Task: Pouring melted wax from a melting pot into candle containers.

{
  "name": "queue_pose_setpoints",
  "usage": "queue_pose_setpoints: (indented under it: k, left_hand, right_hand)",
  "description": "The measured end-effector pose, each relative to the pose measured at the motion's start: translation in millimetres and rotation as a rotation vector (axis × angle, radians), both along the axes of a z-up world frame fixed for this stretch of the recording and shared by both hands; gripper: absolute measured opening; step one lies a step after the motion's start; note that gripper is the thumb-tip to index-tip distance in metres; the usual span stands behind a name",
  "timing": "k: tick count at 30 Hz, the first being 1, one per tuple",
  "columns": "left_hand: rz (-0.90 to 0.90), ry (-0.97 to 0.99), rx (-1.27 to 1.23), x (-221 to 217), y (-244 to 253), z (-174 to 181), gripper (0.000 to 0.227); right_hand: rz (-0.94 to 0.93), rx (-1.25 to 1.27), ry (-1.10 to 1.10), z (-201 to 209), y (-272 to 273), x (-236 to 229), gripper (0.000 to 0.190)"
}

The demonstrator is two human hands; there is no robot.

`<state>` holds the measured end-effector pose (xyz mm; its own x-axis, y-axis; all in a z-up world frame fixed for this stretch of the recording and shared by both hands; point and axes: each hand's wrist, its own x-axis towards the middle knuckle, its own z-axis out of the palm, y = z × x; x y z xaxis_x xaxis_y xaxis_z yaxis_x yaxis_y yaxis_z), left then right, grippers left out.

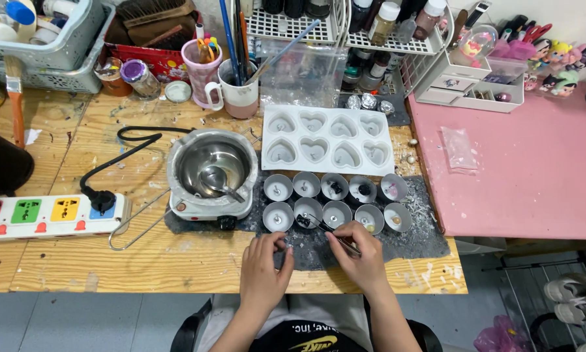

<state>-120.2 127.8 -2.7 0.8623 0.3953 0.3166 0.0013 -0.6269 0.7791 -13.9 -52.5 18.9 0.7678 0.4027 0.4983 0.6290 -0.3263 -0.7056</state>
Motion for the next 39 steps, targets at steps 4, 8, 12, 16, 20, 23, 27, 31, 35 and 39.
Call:
queue_pose_setpoints:
  k: [4,8,12,16,20,23,27,31,35,39]
  left_hand:
    - [-0.021,0.023,0.044,0,2,1,0.026]
    - [-0.061,0.023,0.060,1,3,2,0.027]
    - [-0.075,0.084,0.038,0,3,4,0.026]
    - [-0.079,0.081,0.034,0,4,4,0.027]
    - [-0.074,0.077,0.017,1,4,6,0.026]
    - [-0.069,0.094,0.007,2,3,8,0.025]
    - [-0.059,0.074,0.022,3,3,5,0.025]
    - [-0.067,0.091,0.022,5,2,5,0.024]
    - [-0.064,0.127,0.032,5,1,9,0.022]
    - [-0.056,0.123,0.053,6,0,10,0.020]
  right_hand:
    - [0.036,0.035,-0.053,-1,5,4,0.017]
    - [-0.004,0.003,-0.019,2,5,5,0.018]
    - [-0.059,0.062,0.055,1,-1,3,0.018]
    - [-0.076,0.151,0.104,-13,-16,6,0.017]
    - [-0.248,0.331,0.213,-10,-29,14,0.016]
    - [-0.380,0.418,0.212,3,-37,23,0.020]
    - [-0.463,0.459,0.264,-11,-56,40,0.017]
    - [-0.458,0.357,0.139,-12,-62,46,0.011]
    - [-0.348,0.006,0.003,1,-51,53,0.015]
    - [-0.280,-0.148,-0.067,4,-46,61,0.017]
